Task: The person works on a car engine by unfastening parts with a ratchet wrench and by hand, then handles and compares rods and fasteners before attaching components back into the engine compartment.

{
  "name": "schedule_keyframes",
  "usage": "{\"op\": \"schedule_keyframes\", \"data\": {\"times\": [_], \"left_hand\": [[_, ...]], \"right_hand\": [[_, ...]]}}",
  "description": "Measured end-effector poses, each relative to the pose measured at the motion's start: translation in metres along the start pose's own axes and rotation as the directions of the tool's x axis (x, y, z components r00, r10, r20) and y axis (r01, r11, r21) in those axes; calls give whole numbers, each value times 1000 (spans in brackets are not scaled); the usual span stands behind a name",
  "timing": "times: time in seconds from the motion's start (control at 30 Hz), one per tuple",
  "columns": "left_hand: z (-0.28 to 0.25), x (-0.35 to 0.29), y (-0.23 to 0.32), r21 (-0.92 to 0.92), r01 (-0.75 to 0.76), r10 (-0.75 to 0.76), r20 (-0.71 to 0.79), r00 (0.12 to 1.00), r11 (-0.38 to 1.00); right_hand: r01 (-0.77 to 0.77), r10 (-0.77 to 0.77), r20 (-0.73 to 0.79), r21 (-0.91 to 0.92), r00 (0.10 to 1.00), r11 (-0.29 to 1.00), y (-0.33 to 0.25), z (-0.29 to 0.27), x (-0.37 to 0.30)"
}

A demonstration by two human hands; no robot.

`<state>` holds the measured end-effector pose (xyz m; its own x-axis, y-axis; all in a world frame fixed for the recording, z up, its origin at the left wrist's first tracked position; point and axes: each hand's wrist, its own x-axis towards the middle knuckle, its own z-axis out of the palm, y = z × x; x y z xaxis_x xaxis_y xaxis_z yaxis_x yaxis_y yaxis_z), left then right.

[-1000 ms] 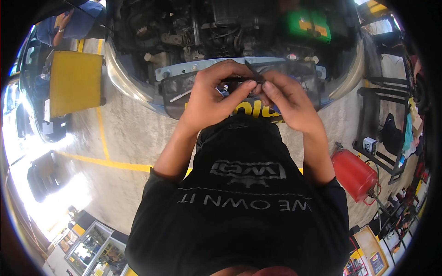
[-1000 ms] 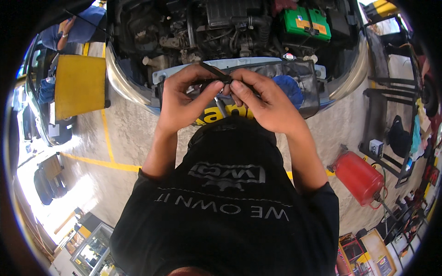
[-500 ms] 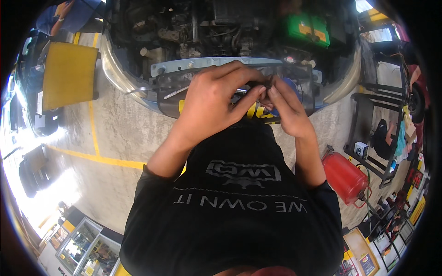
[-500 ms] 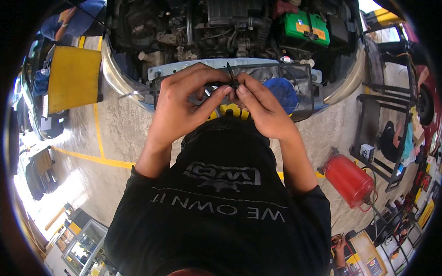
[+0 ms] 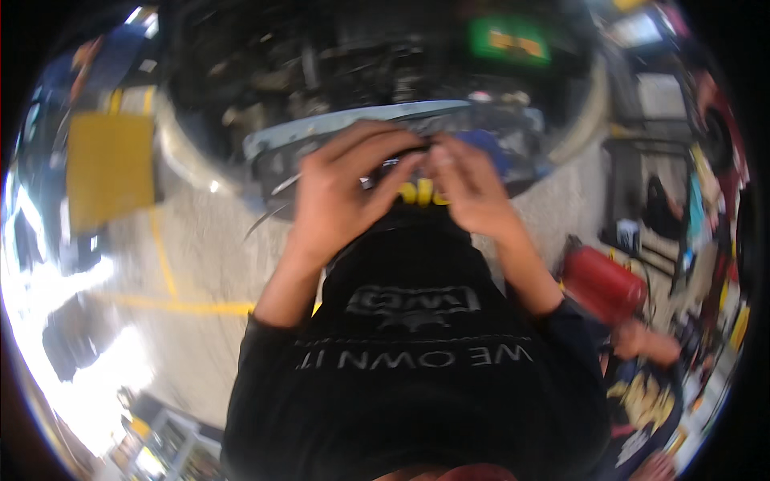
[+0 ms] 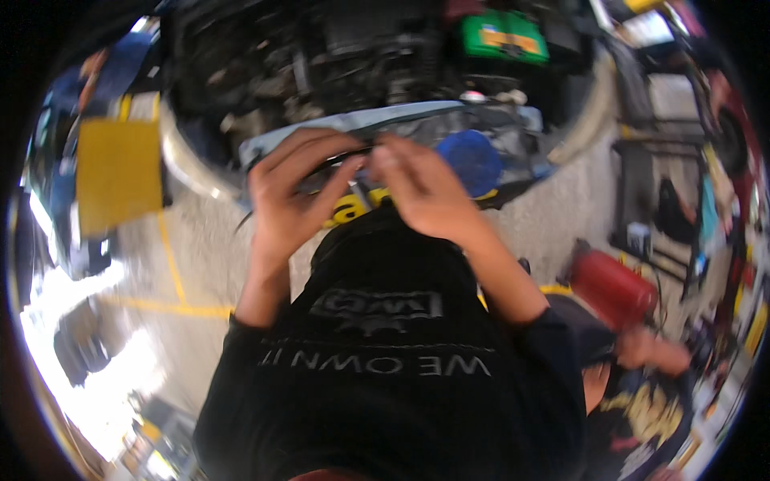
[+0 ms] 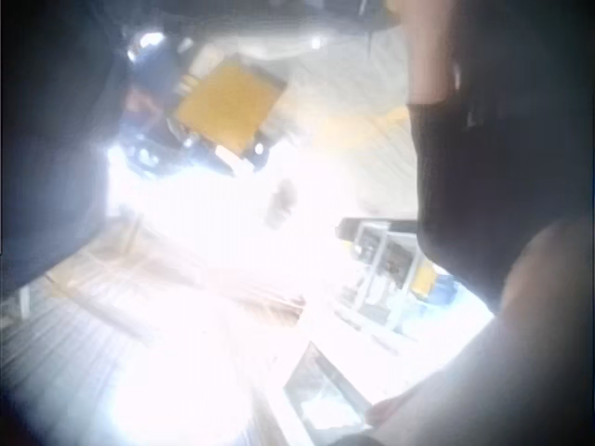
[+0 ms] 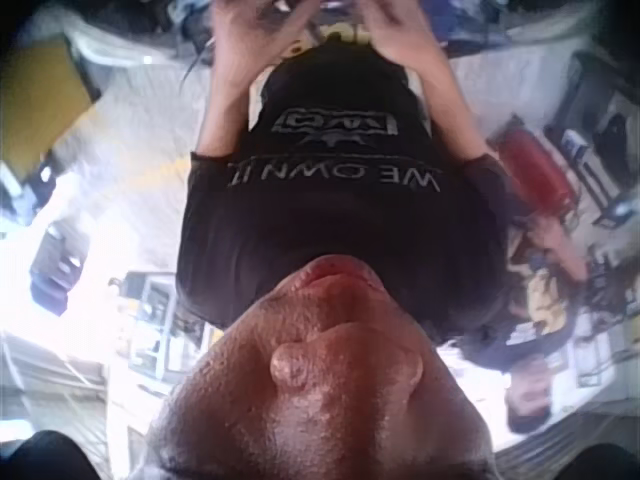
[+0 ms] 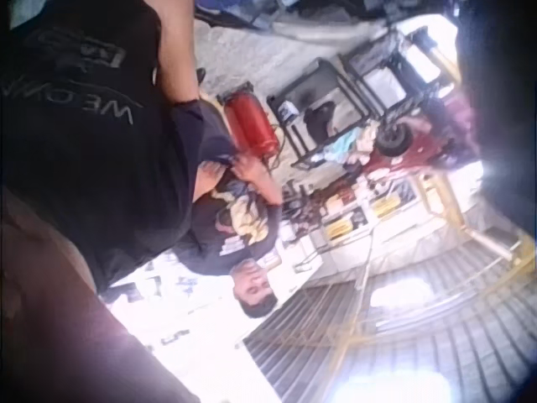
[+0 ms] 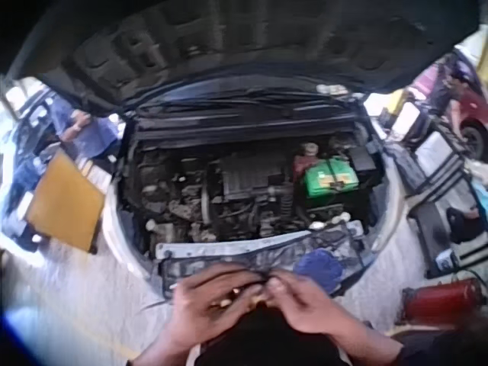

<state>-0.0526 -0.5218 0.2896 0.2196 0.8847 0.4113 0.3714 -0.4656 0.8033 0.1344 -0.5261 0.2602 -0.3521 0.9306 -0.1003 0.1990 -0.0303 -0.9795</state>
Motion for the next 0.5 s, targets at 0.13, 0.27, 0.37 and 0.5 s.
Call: {"op": "schedule_keyframes", "data": {"times": [0.13, 0.27, 0.37, 0.5], "left_hand": [[4, -5, -17, 86, 60, -62, 21, 998, 994], [-6, -11, -21, 132, 15, -33, 134, 990, 991], [-6, -21, -28, 107, 7, -26, 181, 983, 994], [-2, -24, -31, 72, 26, -39, 178, 983, 997]], "right_hand": [[52, -54, 84, 27, 995, 998, 16, 3, 13], [171, -173, 97, 25, 980, 985, 18, 13, 9], [165, -167, 62, 34, 984, 986, 21, 19, 0], [174, -176, 40, 37, 984, 984, 27, 22, -6]]}}
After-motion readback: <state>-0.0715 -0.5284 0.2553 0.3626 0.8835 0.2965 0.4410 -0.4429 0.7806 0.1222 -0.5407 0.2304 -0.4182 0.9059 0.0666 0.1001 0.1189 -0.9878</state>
